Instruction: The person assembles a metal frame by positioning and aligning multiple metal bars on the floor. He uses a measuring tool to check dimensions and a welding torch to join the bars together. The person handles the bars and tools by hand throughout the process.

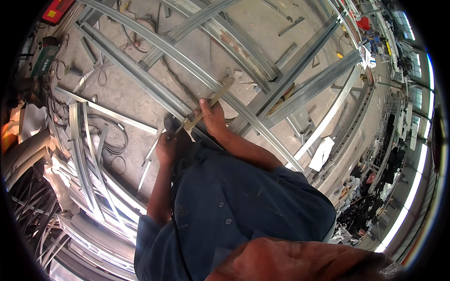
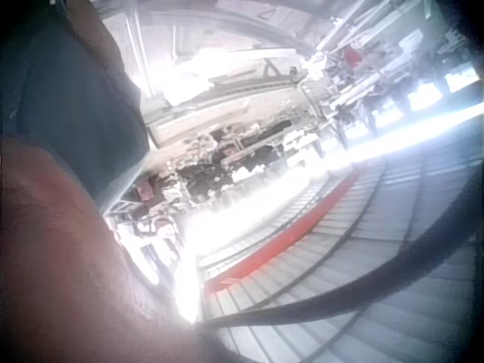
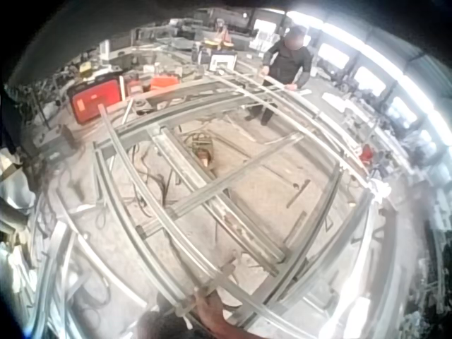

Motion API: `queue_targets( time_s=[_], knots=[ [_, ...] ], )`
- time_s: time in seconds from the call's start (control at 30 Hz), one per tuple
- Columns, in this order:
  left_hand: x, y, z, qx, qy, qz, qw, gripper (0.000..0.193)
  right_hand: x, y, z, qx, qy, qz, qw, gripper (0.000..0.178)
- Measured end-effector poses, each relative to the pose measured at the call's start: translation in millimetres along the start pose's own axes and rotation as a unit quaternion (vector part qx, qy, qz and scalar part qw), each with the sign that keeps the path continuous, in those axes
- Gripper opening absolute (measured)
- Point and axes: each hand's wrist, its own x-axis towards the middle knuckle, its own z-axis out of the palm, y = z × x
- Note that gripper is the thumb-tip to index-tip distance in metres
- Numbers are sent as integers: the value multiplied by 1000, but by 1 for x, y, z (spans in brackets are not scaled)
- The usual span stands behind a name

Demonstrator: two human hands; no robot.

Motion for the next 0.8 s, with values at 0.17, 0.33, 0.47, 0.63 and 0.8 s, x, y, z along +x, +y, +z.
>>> queue_targets(
  time_s=[0.17,0.33,0.47,0.63,0.8],
  knots=[
    [-5,10,-3,49,66,-10,997,36,-3,-2,2,8,15,1,1000,52],
    [5,-33,-8,-484,-179,-325,792,31,-4,-4,1,0,3,-6,1000,54],
    [6,-4,-6,-430,-114,-264,856,29,-5,-6,2,-8,4,1,1000,54],
    [0,1,-9,-23,10,27,999,32,-6,-7,4,-9,1,-8,1000,54],
    [-4,-18,-23,20,-92,-10,995,28,-5,-7,4,2,2,1,1000,51]
  ],
)
